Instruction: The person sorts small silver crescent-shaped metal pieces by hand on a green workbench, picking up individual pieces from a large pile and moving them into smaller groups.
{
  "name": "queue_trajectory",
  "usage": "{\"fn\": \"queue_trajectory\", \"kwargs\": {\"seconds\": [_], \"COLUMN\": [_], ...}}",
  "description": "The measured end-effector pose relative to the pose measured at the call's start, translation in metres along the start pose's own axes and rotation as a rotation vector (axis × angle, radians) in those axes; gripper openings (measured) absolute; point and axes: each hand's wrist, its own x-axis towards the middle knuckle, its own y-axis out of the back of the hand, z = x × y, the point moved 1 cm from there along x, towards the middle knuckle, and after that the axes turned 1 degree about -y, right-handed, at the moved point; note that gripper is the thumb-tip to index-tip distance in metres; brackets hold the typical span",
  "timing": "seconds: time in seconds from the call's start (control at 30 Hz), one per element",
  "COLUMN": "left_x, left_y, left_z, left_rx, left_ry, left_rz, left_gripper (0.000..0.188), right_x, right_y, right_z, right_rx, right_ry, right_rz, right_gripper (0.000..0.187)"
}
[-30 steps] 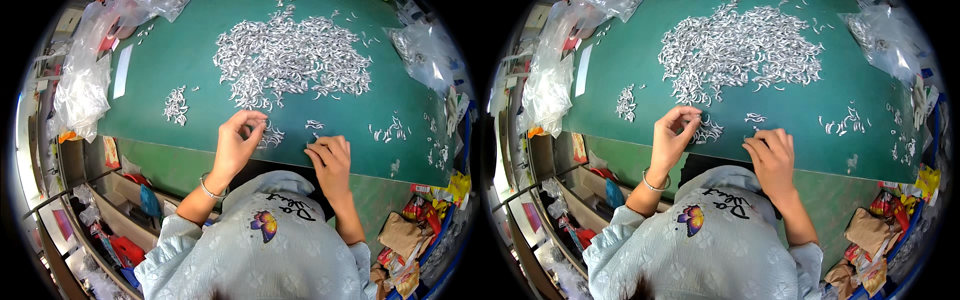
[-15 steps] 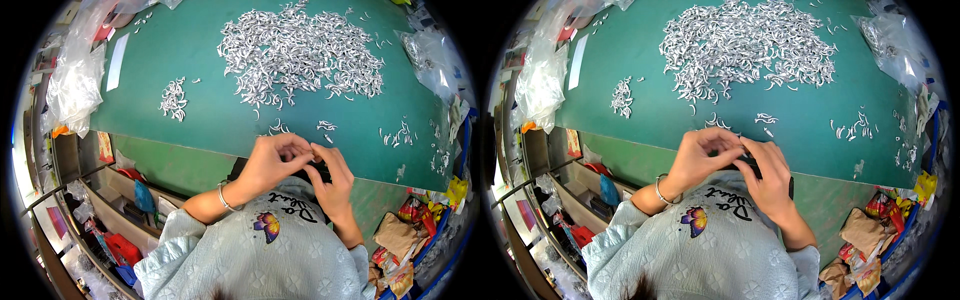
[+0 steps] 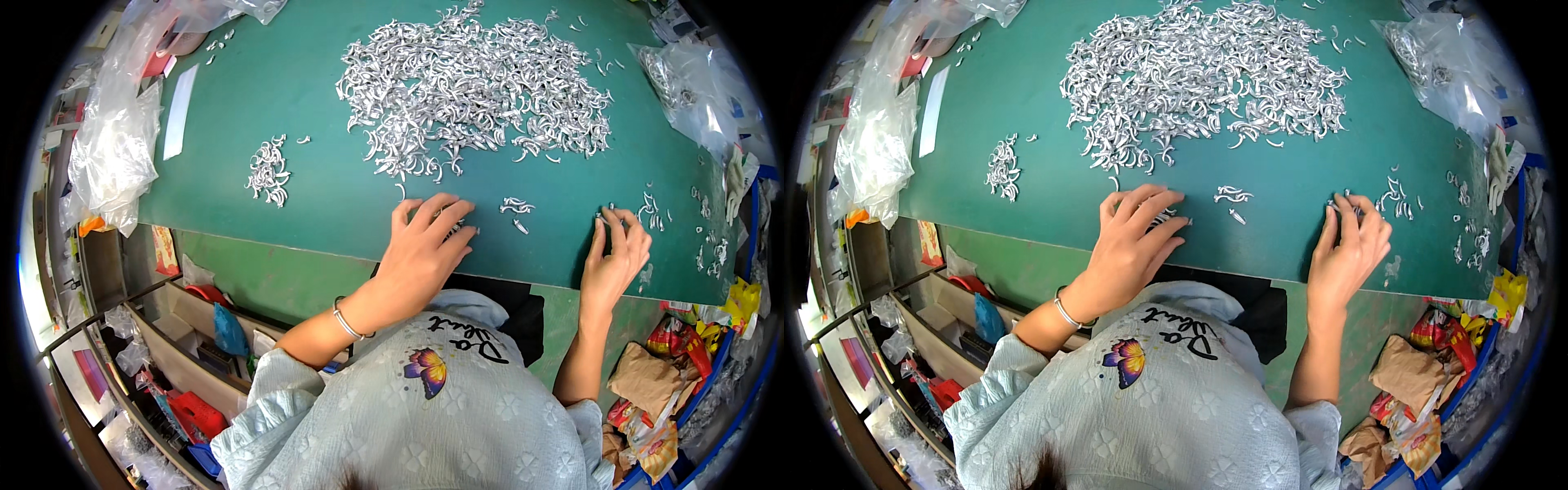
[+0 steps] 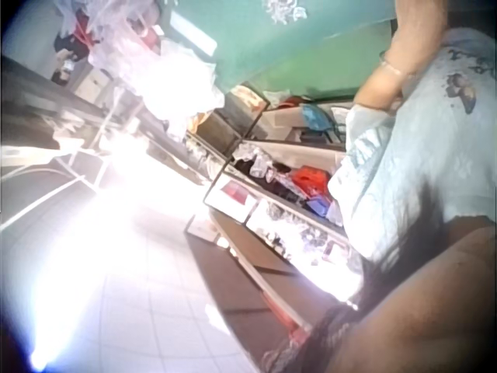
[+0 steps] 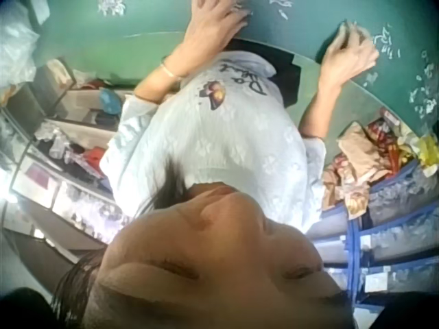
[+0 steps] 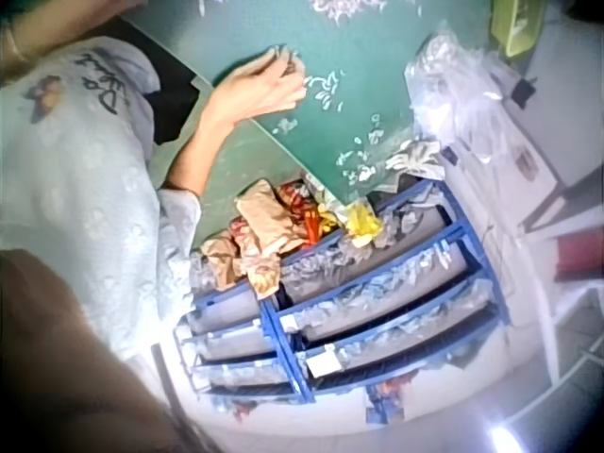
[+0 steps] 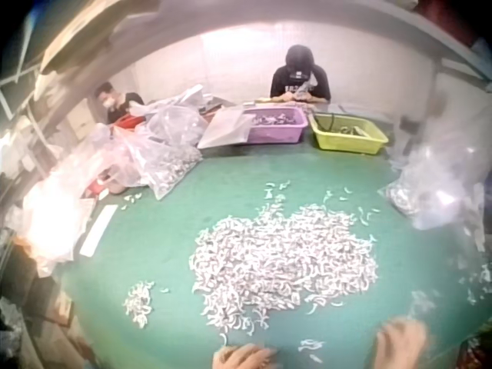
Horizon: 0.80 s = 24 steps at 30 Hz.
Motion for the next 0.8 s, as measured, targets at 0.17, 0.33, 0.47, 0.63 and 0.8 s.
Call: {"fn": "queue_trajectory", "kwargs": {"seconds": [0.17,0.33,0.47,0.63,0.8], "left_x": [-0.01,-0.004,0.007,0.021,0.026], "left_y": [-0.006,-0.004,-0.008,-0.015,-0.019], "left_z": [-0.012,-0.001,0.004,0.01,0.012], "left_rx": [0.011,-0.05,-0.094,-0.082,-0.063], "left_ry": [0.006,0.065,0.059,0.062,0.041], "left_rz": [0.012,0.079,0.111,0.112,0.097], "left_gripper": [0.028,0.028,0.029,0.03,0.032], "right_x": [0.008,0.012,0.011,0.009,0.01], "right_y": [-0.007,-0.021,-0.009,-0.008,-0.003], "right_z": [-0.036,-0.046,-0.033,-0.028,-0.017], "right_rx": [0.421,0.352,0.516,0.487,0.443], "right_ry": [0.185,0.201,0.03,0.053,-0.035], "right_rz": [-0.166,-0.242,-0.277,-0.223,-0.161], "right_gripper": [0.024,0.018,0.014,0.006,0.005]}}
